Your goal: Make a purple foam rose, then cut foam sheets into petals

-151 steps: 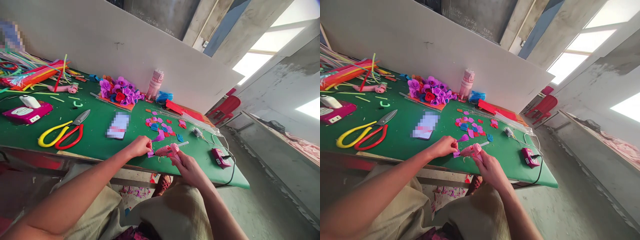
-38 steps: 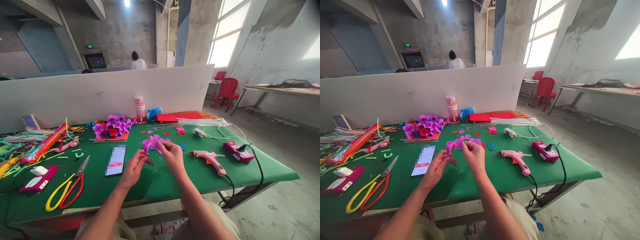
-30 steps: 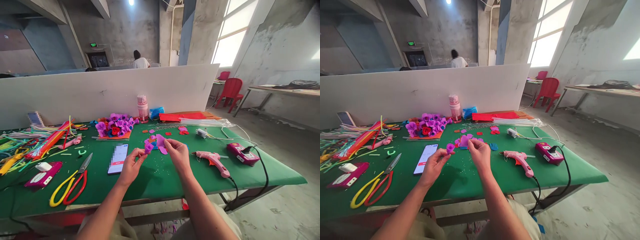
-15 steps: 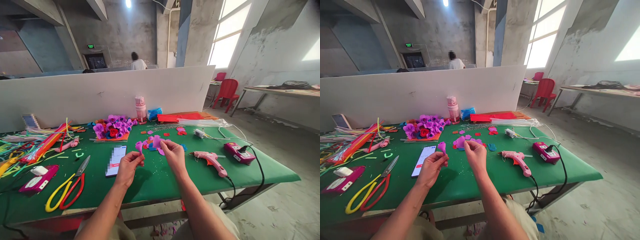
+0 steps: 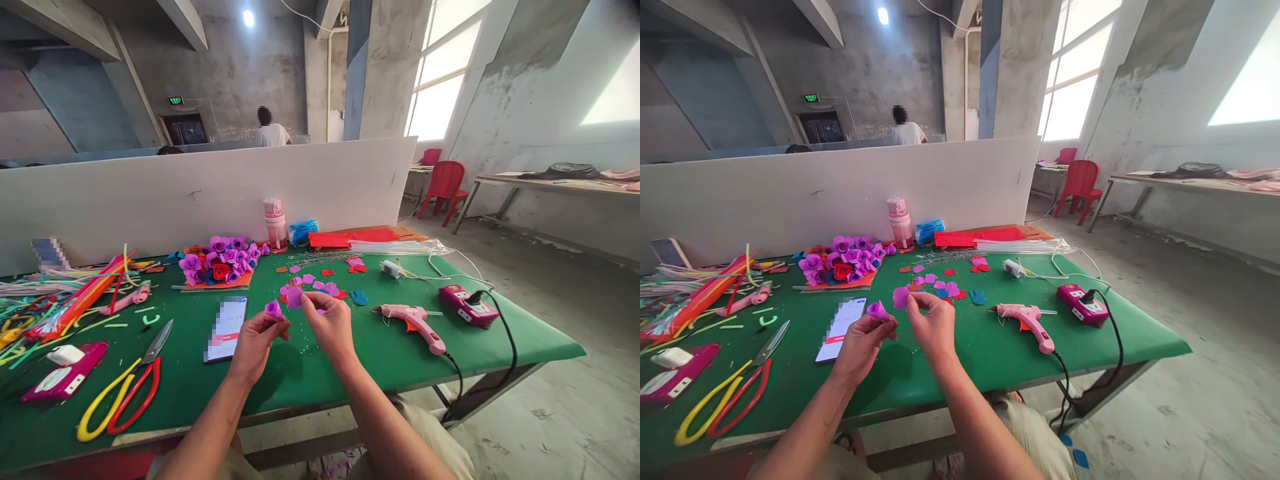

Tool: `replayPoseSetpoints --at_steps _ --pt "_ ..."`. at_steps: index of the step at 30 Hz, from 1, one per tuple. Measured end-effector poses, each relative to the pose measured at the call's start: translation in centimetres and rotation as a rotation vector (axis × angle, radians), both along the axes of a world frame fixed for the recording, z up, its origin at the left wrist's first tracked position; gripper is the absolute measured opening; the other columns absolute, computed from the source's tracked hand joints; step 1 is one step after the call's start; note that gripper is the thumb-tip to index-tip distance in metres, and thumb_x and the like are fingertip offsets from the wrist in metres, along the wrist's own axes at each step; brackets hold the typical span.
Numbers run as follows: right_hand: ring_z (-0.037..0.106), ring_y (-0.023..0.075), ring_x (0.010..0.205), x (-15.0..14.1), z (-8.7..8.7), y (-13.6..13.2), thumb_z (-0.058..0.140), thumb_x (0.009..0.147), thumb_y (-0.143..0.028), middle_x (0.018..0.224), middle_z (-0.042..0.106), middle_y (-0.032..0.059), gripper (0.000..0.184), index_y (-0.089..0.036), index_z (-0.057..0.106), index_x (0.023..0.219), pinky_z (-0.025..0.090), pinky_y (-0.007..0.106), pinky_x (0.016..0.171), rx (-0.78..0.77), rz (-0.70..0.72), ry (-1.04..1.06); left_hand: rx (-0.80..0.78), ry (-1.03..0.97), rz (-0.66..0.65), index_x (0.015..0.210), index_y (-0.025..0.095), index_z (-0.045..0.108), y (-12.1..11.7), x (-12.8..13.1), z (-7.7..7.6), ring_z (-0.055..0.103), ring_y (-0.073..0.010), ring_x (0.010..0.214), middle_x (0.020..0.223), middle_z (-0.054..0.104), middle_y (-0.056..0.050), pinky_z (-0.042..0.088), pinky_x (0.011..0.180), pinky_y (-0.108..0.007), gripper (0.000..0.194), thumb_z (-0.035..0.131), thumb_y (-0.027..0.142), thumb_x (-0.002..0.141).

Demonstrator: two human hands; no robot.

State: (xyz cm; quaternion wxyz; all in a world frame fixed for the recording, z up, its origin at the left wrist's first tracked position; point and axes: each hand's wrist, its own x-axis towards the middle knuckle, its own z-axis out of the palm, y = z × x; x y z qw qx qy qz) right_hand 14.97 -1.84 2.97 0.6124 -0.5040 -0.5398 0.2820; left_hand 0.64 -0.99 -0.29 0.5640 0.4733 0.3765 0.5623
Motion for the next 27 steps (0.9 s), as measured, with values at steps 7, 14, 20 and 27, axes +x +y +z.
replayPoseSetpoints --at_steps 7,14,20,27 --pt "0.068 0.0202 0.071 -0.2 -0.1 -0.1 0.053 0.082 -0.031 0.076 0.075 0.0018 0.024 -0.022 0.074 0.075 0.05 0.029 0.069 0.048 0.011 -0.039 0.075 0.059 -0.022 0.071 0.017 0.072 0.0 -0.3 -0.4 0.057 -0.0131 0.06 0.07 0.066 -0.001 0.046 0.064 -0.028 0.018 0.08 0.031 0.065" --pt "0.069 0.0204 0.075 -0.6 -0.1 -0.6 0.055 0.083 -0.029 0.077 0.075 0.0016 0.021 -0.022 0.074 0.076 0.051 0.028 0.071 0.105 0.055 -0.023 0.244 0.263 -0.028 0.075 0.019 0.074 -0.3 -0.9 0.0 0.056 -0.0149 0.064 0.068 0.064 -0.001 0.045 0.064 -0.027 0.014 0.073 0.034 0.074" --pt "0.069 0.0206 0.079 -0.3 -0.2 -0.5 0.057 0.084 -0.028 0.083 0.076 0.0022 0.019 -0.023 0.076 0.083 0.051 0.029 0.074 0.164 0.095 -0.028 0.392 0.393 0.017 0.071 0.021 0.073 -0.4 -1.2 0.3 0.059 -0.0178 0.07 0.074 0.068 -0.004 0.046 0.064 -0.026 0.012 0.07 0.032 0.076" --pt "0.071 0.0238 0.084 -0.3 -0.9 -0.2 0.06 0.082 -0.035 0.085 0.077 0.0042 0.022 -0.023 0.077 0.085 0.054 0.033 0.078 0.086 0.206 0.124 0.423 0.371 0.048 0.074 0.023 0.075 -0.4 -1.1 0.2 0.058 -0.0168 0.066 0.068 0.066 -0.002 0.046 0.061 -0.026 0.006 0.071 0.028 0.076"
